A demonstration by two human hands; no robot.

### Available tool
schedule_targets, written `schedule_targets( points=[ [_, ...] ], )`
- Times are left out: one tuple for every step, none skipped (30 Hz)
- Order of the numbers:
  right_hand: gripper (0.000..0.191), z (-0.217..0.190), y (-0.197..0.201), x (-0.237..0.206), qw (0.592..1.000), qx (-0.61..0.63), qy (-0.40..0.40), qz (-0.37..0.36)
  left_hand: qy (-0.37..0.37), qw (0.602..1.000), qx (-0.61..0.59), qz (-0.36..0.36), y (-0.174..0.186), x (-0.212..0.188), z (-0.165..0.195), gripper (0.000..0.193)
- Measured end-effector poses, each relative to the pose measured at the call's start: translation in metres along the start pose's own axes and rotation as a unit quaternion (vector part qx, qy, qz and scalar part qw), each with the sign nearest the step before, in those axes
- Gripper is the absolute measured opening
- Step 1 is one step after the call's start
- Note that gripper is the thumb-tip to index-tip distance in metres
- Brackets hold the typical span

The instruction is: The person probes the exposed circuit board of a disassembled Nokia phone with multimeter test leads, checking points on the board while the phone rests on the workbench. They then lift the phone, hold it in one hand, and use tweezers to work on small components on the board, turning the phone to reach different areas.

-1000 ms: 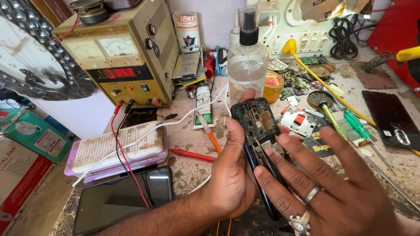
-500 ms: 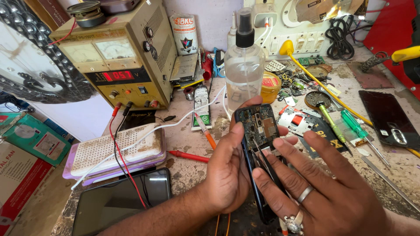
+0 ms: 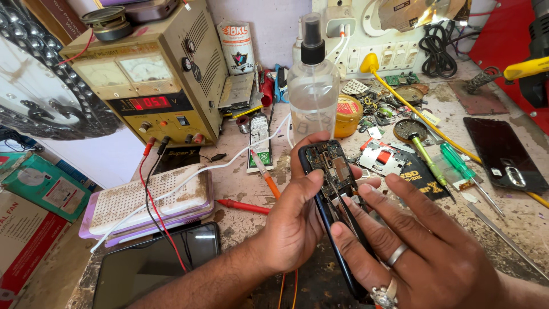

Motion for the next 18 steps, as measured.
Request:
schedule_targets(
  points=[
    [0.028, -0.001, 0.000, 0.001, 1.000, -0.001, -0.003, 0.001, 0.000, 1.000, 0.003, 0.001, -0.001, 0.000, -0.001, 0.059],
    [0.028, -0.002, 0.001, 0.001, 1.000, -0.001, -0.006, 0.003, 0.000, 1.000, 0.005, 0.002, -0.001, 0.001, -0.001, 0.058],
    [0.028, -0.002, 0.001, 0.002, 1.000, -0.002, -0.009, 0.004, 0.002, 1.000, 0.010, 0.011, 0.000, 0.002, -0.002, 0.058],
    [0.030, -0.001, 0.000, 0.002, 1.000, 0.017, -0.015, 0.003, 0.004, 1.000, 0.014, 0.021, 0.001, 0.003, -0.003, 0.057],
    [0.032, 0.001, -0.001, 0.001, 0.999, 0.035, -0.021, 0.002, 0.006, 0.999, 0.019, 0.031, 0.003, 0.003, -0.003, 0.057],
    [0.034, 0.003, -0.003, 0.000, 0.998, 0.053, -0.027, 0.002, -0.005, 0.997, 0.071, 0.042, 0.004, 0.003, -0.001, 0.056],
    [0.034, 0.006, -0.005, -0.001, 0.996, 0.081, -0.023, 0.007, -0.016, 0.991, 0.123, 0.054, 0.005, 0.002, 0.002, 0.056],
    [0.034, 0.010, -0.007, -0.003, 0.994, 0.109, -0.020, 0.012, -0.027, 0.982, 0.174, 0.066, 0.006, 0.001, 0.005, 0.056],
    [0.034, 0.013, -0.009, -0.005, 0.990, 0.137, -0.017, 0.016, -0.028, 0.983, 0.174, 0.056, 0.005, 0.000, 0.005, 0.056],
    [0.031, 0.018, -0.010, -0.009, 0.983, 0.173, -0.055, 0.030, -0.029, 0.983, 0.174, 0.047, 0.005, 0.001, 0.007, 0.057],
    [0.029, 0.023, -0.010, -0.014, 0.972, 0.209, -0.093, 0.046, -0.029, 0.983, 0.175, 0.038, 0.005, 0.001, 0.008, 0.057],
    [0.026, 0.028, -0.011, -0.018, 0.959, 0.245, -0.131, 0.061, -0.031, 0.985, 0.171, 0.020, 0.003, 0.000, 0.011, 0.057],
    [0.026, 0.032, -0.012, -0.022, 0.949, 0.261, -0.162, 0.074, -0.034, 0.985, 0.167, 0.002, 0.000, 0.000, 0.013, 0.058],
    [0.026, 0.036, -0.013, -0.026, 0.937, 0.277, -0.193, 0.086, -0.036, 0.986, 0.162, -0.017, -0.003, 0.000, 0.015, 0.059],
    [0.027, 0.041, -0.014, -0.029, 0.925, 0.292, -0.223, 0.098, -0.021, 0.990, 0.142, -0.010, -0.002, 0.001, 0.014, 0.060],
    [0.025, 0.043, -0.015, -0.031, 0.918, 0.303, -0.237, 0.097, -0.006, 0.992, 0.123, -0.003, -0.002, 0.002, 0.013, 0.061],
    [0.024, 0.045, -0.016, -0.032, 0.911, 0.315, -0.250, 0.096, 0.009, 0.995, 0.103, 0.004, -0.002, 0.002, 0.012, 0.063],
    [0.023, 0.047, -0.018, -0.033, 0.903, 0.326, -0.264, 0.095, 0.011, 0.994, 0.111, 0.009, -0.004, 0.001, 0.013, 0.065]
  ],
)
Point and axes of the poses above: each hand's wrist, its own x-axis towards the middle knuckle, its own y-axis out of the back of the hand, z = x × y, the point moved 7 cm from there along x, towards the middle knuckle, and after that the axes turned 15 degrees about y, right-handed, at the moved point
